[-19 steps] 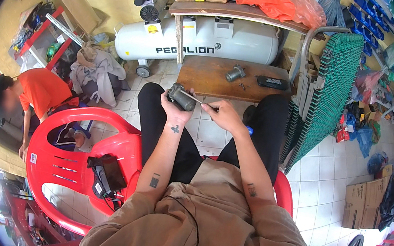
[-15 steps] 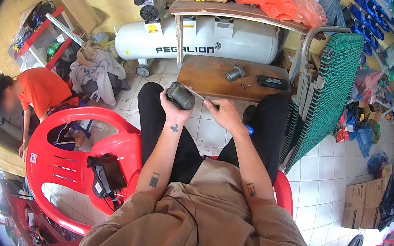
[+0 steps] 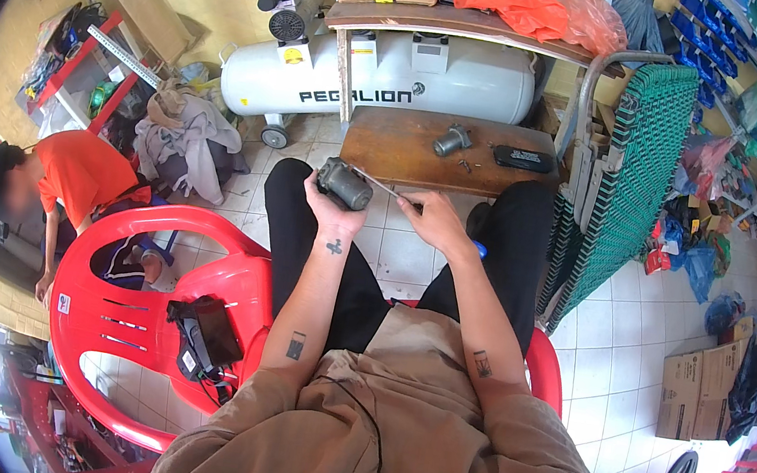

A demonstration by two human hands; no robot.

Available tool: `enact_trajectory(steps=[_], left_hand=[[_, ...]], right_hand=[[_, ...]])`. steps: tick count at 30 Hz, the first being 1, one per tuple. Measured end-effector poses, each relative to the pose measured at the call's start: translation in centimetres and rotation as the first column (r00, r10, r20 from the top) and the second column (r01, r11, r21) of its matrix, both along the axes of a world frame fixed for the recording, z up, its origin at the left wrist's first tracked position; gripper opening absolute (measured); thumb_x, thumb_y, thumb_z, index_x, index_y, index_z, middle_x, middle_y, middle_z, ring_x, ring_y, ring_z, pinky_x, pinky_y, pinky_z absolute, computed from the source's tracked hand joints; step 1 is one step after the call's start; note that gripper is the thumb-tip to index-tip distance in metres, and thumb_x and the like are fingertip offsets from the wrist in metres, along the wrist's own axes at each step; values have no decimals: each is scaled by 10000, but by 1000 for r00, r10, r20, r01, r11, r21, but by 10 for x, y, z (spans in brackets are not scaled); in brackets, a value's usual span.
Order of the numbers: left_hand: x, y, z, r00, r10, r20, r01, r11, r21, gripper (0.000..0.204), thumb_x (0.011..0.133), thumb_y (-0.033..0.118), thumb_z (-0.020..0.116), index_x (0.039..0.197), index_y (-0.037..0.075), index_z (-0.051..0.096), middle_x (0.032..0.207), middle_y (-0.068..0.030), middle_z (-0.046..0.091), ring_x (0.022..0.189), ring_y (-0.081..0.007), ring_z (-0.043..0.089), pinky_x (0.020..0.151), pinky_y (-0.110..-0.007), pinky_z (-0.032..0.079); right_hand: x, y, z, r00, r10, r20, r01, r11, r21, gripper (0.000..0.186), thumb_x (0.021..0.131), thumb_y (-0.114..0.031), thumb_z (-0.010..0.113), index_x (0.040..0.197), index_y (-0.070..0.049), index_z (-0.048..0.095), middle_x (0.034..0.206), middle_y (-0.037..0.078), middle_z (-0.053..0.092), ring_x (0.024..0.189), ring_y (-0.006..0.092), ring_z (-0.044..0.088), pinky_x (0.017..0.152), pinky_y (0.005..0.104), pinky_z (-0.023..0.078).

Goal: The person holds a metal engine component and uses a screwdriver to manipulate parts of it while sitting.

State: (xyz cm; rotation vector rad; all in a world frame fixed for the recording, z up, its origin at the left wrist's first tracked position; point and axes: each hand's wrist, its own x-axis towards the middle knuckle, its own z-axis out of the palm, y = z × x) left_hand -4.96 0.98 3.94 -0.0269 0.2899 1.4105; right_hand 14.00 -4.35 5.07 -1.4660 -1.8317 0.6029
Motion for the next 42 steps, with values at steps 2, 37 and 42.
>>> enact_trajectory(steps=[2,37,42], left_hand=[[-2,2,-4,1000,0,-22,1,1000,25,384,903,480,502,1009,135,633,974,-56,656,911,-236,620,846,-401,509],[-3,6,-1,965,54,-255,-52,999,15,400,909,494,483,989,137,642,911,-45,667,847,-240,627,788,-424,518],[-3,13,-14,961,60,-271,-55,998,25,399,913,492,472,982,141,649,910,-47,673,843,-249,633,778,-432,525]], right_hand=[[-1,-1,2,1000,1,5,-1,1000,-23,324,949,-288,639,1094,-12,728,1019,235,713,962,391,682,874,414,511],[-5,-1,1,995,-92,-32,89,994,-68,280,836,-210,765,1038,-22,719,851,157,722,771,296,695,788,395,535],[-4,-2,-8,992,-97,80,89,991,103,320,827,-258,776,1040,-28,713,891,145,724,819,304,687,813,413,526]])
